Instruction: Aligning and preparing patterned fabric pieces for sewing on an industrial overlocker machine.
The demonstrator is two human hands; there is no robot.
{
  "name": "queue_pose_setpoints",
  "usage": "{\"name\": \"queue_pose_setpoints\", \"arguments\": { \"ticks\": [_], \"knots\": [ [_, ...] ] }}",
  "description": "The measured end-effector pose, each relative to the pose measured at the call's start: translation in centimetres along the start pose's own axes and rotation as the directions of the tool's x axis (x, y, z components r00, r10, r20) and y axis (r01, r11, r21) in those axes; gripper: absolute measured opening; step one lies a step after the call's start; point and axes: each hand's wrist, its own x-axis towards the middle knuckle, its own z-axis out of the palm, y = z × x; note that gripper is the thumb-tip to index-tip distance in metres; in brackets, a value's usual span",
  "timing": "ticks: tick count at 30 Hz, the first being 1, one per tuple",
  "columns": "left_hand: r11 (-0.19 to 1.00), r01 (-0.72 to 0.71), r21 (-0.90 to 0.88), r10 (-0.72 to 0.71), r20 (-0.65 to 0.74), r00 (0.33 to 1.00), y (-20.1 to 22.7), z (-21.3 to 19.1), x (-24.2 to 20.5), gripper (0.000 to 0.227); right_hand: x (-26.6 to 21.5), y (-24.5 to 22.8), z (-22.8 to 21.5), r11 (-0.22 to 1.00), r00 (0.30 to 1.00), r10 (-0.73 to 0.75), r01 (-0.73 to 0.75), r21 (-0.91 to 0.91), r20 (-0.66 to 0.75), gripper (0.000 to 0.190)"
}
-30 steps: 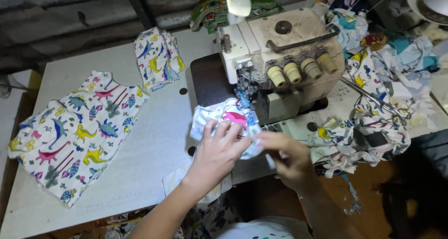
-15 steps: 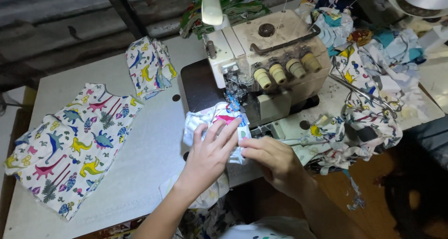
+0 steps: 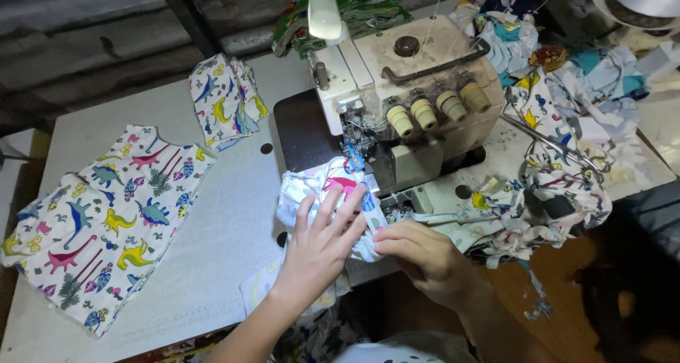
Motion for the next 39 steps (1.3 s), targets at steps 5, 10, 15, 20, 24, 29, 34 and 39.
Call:
{"name": "queue_pose_setpoints", "arguments": {
  "ticks": [5,10,15,20,24,29,34,39],
  "knots": [
    [1.0,0.004,-0.024,-0.004,0.002,1.0,0.1,0.2,-0.3,0.041,-0.2,0.0,-0.2,1.0,1.0,0.018,-0.018,0.011,-0.003,0.015],
    [0.999,-0.019,0.04,0.019,0.009,1.0,0.2,0.2,-0.1,0.039,-0.1,0.1,-0.2,0.999,0.999,0.043,-0.043,0.009,-0.015,0.015],
    [0.986,0.0,-0.166,0.016,0.095,0.995,-1.1,0.4,-0.4,0.071,-1.9,1.9,0.3,0.992,0.983,0.125,-0.12,0.047,-0.136,0.025],
    [0.829,0.019,-0.558,-0.087,-0.096,0.992,-2.9,1.4,1.2,0.054,0.6,1.7,0.6,0.961,0.87,0.267,-0.205,0.187,-0.415,0.021],
    [0.824,0.04,-0.565,-0.227,-0.265,0.937,-4.4,2.5,4.1,0.016,1.6,1.1,1.2,0.932,0.81,0.335,-0.208,0.298,-0.481,0.01],
    [0.827,0.044,-0.561,-0.158,-0.156,0.975,-5.0,4.5,5.4,0.012,1.7,1.1,1.4,0.926,0.786,0.361,-0.241,0.29,-0.502,0.009],
    [0.513,0.259,-0.818,-0.209,0.174,0.962,-6.7,-0.1,7.1,0.013,1.9,1.6,0.9,0.88,0.74,0.464,-0.323,0.348,-0.487,0.01],
    [0.551,0.337,-0.764,-0.18,0.285,0.941,-6.6,-0.4,8.0,0.015,1.8,2.6,0.7,0.842,0.72,0.52,-0.343,0.417,-0.459,0.013]
  ]
}}
